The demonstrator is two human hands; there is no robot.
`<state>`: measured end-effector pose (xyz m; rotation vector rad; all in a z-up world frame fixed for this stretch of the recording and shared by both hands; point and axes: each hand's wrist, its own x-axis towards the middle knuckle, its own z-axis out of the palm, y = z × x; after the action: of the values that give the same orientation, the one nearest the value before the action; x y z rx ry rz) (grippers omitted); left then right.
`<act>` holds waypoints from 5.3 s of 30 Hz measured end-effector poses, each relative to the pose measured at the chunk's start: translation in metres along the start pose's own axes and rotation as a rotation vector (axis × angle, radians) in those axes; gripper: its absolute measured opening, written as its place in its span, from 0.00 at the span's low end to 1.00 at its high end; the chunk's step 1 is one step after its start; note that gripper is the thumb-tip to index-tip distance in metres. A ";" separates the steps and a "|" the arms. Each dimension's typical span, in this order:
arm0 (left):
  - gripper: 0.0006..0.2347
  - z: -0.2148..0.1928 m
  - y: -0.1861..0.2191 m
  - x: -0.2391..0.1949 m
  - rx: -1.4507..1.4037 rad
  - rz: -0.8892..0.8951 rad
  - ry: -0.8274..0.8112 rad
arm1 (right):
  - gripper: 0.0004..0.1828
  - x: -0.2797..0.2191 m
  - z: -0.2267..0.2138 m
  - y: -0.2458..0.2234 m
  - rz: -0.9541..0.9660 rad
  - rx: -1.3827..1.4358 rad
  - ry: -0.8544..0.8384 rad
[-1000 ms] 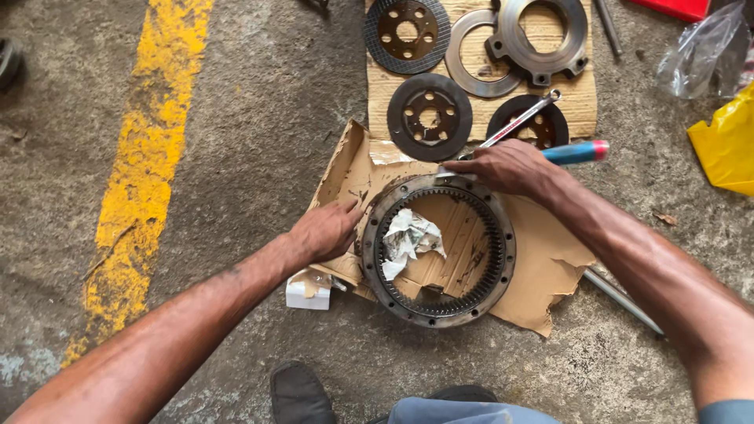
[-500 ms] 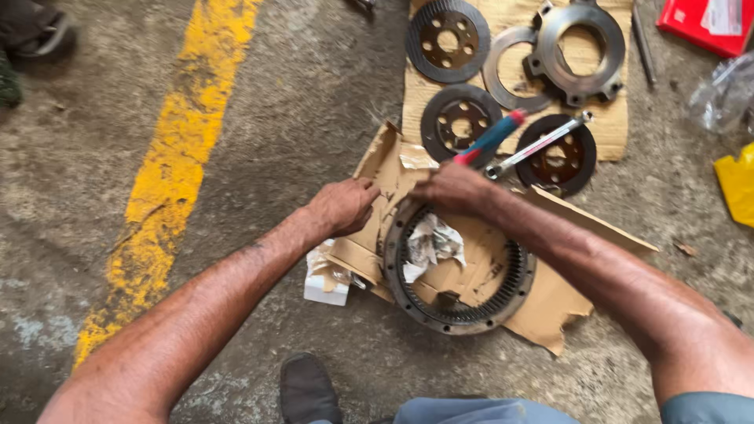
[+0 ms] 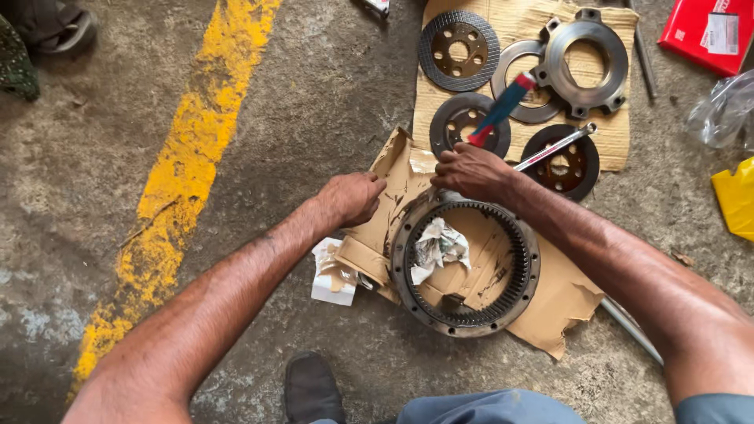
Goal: The person wipes oil and residue from several circular clutch plates and a large ring gear using a cloth. They use a chisel-like tool to scrape and clean the internal teeth of the gear.
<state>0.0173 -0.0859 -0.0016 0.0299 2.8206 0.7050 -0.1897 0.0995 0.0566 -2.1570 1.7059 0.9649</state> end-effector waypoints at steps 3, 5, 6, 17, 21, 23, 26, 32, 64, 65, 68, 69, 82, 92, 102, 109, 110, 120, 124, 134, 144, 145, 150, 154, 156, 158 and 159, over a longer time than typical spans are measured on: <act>0.09 0.000 -0.002 -0.001 -0.017 -0.005 0.006 | 0.30 0.001 0.008 -0.005 -0.002 -0.015 0.224; 0.10 -0.001 -0.007 -0.001 0.007 0.005 0.030 | 0.27 0.012 0.011 -0.030 -0.021 0.121 0.258; 0.10 0.000 -0.009 -0.001 0.018 0.010 0.040 | 0.26 0.019 0.010 -0.047 -0.031 0.190 0.273; 0.13 -0.022 -0.038 0.001 -0.308 -0.226 0.175 | 0.29 0.011 -0.021 -0.118 0.027 0.416 0.818; 0.11 -0.026 -0.042 0.002 -0.242 -0.205 0.490 | 0.29 -0.040 -0.033 -0.104 0.313 0.409 0.829; 0.09 -0.005 -0.019 0.001 -0.263 -0.181 0.489 | 0.27 -0.058 -0.040 -0.096 0.435 0.458 0.757; 0.06 0.038 0.029 0.022 -0.105 -0.004 0.166 | 0.30 -0.078 -0.040 -0.082 0.594 0.541 0.664; 0.19 0.142 0.110 0.045 0.362 0.422 0.195 | 0.30 -0.093 -0.032 -0.054 0.774 0.844 0.663; 0.05 -0.101 -0.083 0.025 0.423 0.084 0.901 | 0.17 -0.027 -0.037 -0.092 0.412 1.905 0.694; 0.08 -0.105 -0.076 0.018 0.050 -0.140 0.837 | 0.19 -0.043 -0.021 -0.091 0.475 1.856 0.732; 0.15 -0.126 -0.049 0.002 -0.348 -0.384 0.654 | 0.19 -0.105 0.036 -0.089 0.935 1.157 0.615; 0.15 -0.130 -0.040 0.000 -0.369 -0.391 0.608 | 0.18 -0.126 0.059 -0.094 1.008 0.985 0.603; 0.14 -0.073 0.039 0.048 -0.594 -0.269 0.202 | 0.39 -0.198 0.207 -0.174 1.368 0.784 0.081; 0.23 -0.007 0.116 0.060 -1.230 0.273 0.251 | 0.30 -0.107 0.049 -0.162 0.775 2.592 0.872; 0.23 -0.032 0.141 0.026 -0.606 0.292 0.297 | 0.12 -0.033 0.034 -0.100 0.938 2.853 1.434; 0.12 -0.043 0.080 0.038 -0.502 -0.076 0.486 | 0.09 0.015 0.027 -0.135 0.904 1.144 0.940; 0.12 -0.047 0.074 0.038 -0.540 -0.159 0.429 | 0.11 0.023 0.021 -0.149 0.845 0.889 0.883; 0.08 -0.058 0.080 0.018 -0.442 0.044 0.385 | 0.09 -0.008 0.023 -0.266 0.328 0.979 0.592; 0.08 -0.053 0.076 0.016 -0.392 0.152 0.371 | 0.19 -0.051 0.043 -0.265 0.187 1.119 0.333; 0.08 -0.039 0.082 0.036 -0.433 0.214 0.355 | 0.24 -0.045 0.026 -0.096 0.607 1.017 0.795; 0.09 -0.050 0.103 0.032 -0.403 0.107 0.165 | 0.09 -0.107 0.105 -0.089 0.960 1.086 0.478; 0.09 -0.050 0.100 0.030 -0.391 0.103 0.174 | 0.09 -0.118 0.108 -0.094 0.996 1.047 0.518; 0.11 -0.043 0.083 0.030 -0.376 0.013 0.170 | 0.15 -0.158 0.119 -0.150 1.186 1.141 0.631; 0.11 -0.033 0.073 0.034 -0.357 -0.005 0.150 | 0.23 -0.179 0.131 -0.213 1.287 1.264 0.651; 0.10 -0.024 0.068 0.038 -0.366 0.004 0.156 | 0.25 -0.177 0.132 -0.247 1.356 1.357 0.437; 0.11 -0.012 0.063 0.042 -0.397 0.036 0.151 | 0.27 -0.171 0.128 -0.276 1.368 1.494 0.158; 0.11 -0.005 0.061 0.045 -0.412 0.053 0.152 | 0.26 -0.166 0.125 -0.286 1.318 1.551 0.125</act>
<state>-0.0304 -0.0307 0.0217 -0.0206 2.7607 1.3378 0.0149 0.3831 0.0028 -0.0226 2.4350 -0.4737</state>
